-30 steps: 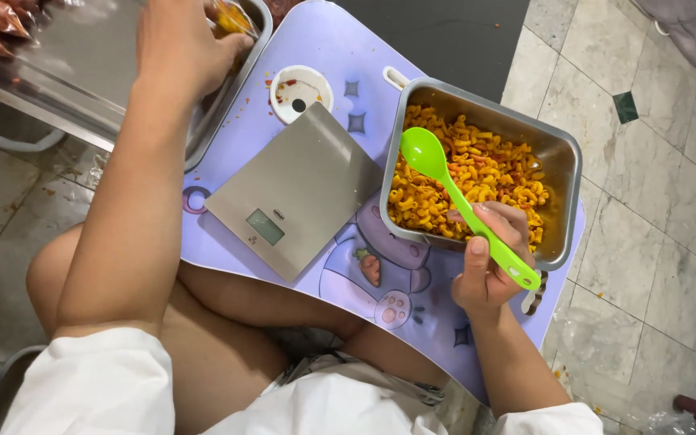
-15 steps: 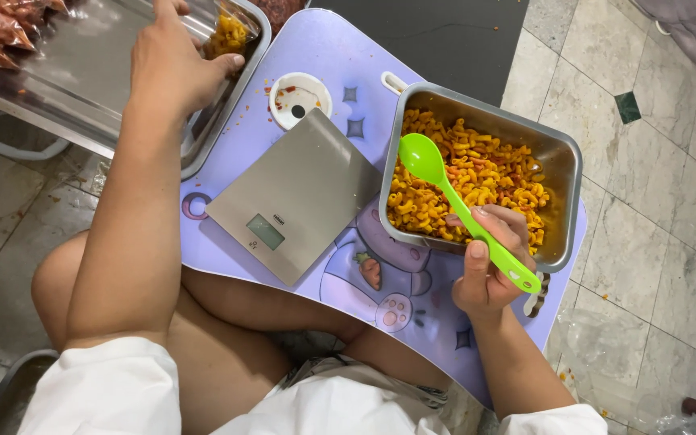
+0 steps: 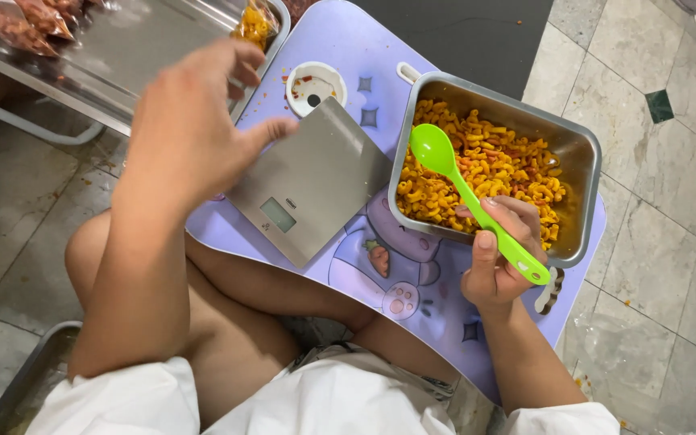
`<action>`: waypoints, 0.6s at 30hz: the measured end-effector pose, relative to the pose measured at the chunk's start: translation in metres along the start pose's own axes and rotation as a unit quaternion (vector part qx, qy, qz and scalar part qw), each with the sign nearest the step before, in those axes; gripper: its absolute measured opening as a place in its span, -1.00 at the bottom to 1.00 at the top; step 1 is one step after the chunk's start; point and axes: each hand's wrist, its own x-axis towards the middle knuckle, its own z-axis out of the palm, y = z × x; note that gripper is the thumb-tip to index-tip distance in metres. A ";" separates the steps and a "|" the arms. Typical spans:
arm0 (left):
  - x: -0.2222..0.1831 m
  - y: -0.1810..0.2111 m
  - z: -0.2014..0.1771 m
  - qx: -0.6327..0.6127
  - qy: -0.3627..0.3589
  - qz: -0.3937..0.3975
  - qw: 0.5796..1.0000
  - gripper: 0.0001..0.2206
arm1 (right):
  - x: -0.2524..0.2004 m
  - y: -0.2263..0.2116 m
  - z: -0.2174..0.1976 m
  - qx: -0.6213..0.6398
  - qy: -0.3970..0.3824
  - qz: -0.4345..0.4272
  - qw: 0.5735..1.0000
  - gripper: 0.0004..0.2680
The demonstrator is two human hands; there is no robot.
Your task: Scooping macaroni from a metal tray into a small plastic bag using a spoon and weighing it on a digital scale.
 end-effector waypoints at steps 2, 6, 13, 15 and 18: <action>-0.019 0.008 0.002 0.003 -0.059 -0.005 0.998 -0.40 | 0.001 0.001 -0.002 0.010 0.007 -0.005 1.000 -0.78; -0.070 -0.009 0.026 0.016 -0.134 -0.011 0.991 -0.33 | 0.004 -0.002 -0.007 0.029 0.002 -0.010 1.000 -0.79; -0.089 -0.051 0.040 0.039 -0.062 0.234 0.970 -0.67 | 0.011 -0.013 -0.009 0.019 -0.019 -0.018 0.999 -0.76; -0.089 -0.059 0.041 0.049 -0.049 0.278 0.958 -0.71 | 0.011 -0.013 -0.010 0.028 -0.022 -0.020 0.999 -0.77; -0.088 -0.060 0.040 0.087 -0.032 0.348 0.933 -0.78 | 0.015 -0.011 -0.015 0.034 -0.011 -0.011 0.999 -0.78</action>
